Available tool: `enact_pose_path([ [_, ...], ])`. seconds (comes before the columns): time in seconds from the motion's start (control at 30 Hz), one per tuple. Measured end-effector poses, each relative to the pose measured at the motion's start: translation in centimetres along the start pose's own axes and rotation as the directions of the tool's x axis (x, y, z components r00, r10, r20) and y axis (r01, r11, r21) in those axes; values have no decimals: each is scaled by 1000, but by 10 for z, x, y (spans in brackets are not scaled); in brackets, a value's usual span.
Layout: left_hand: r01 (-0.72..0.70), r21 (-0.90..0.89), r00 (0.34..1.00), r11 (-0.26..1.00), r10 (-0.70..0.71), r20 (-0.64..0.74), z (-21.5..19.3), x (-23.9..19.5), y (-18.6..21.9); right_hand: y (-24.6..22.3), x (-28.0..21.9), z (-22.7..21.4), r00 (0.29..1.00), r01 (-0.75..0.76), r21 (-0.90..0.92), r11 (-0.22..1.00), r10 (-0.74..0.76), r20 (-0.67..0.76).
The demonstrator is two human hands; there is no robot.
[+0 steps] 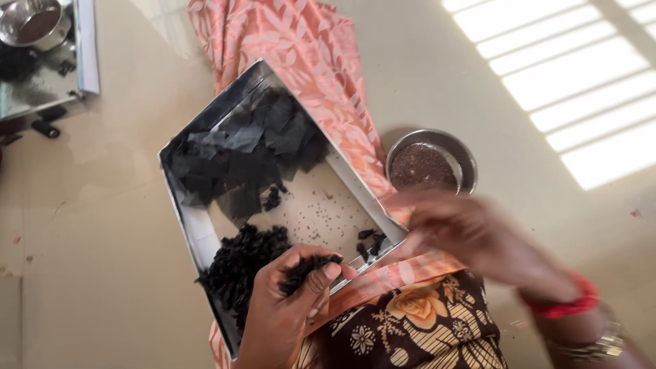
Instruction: Fold small black mesh squares and organize them into bundles inside a metal tray.
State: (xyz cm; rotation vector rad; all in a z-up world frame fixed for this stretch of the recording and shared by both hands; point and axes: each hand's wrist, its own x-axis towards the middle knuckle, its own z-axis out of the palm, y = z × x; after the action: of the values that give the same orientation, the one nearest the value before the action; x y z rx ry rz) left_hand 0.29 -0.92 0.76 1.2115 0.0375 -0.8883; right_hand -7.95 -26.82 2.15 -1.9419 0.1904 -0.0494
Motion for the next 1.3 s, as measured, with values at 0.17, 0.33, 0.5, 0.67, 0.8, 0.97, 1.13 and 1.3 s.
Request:
enact_pose_path([
  [0.17,-92,102,992,991,100,-74,-1,0,10,-16,7,50,859,-201,153,968,99,503],
  [0.33,-184,95,979,978,191,-67,-17,-1,0,-2,0,59,880,-192,716,671,-205,429],
  [0.5,-203,68,978,977,199,60,-13,0,-10,2,14,72,956,182,788,588,-292,-3],
  [0.67,-83,-68,997,994,83,7,-15,3,-20,-11,9,86,923,360,-162,919,-325,208],
  [0.8,-51,-338,994,940,15,-108,-19,6,-24,-7,9,80,839,541,-258,801,-492,232],
  [0.97,2,-448,988,894,-72,-139,-15,7,-25,-4,3,69,709,703,-302,644,-663,239],
  [1.13,-52,-365,996,929,22,-88,-24,-3,-11,19,4,19,858,499,-143,854,-511,-56],
  [1.3,-89,-387,996,918,81,-36,-39,-7,0,18,-20,-21,914,306,-461,833,-393,-103],
])
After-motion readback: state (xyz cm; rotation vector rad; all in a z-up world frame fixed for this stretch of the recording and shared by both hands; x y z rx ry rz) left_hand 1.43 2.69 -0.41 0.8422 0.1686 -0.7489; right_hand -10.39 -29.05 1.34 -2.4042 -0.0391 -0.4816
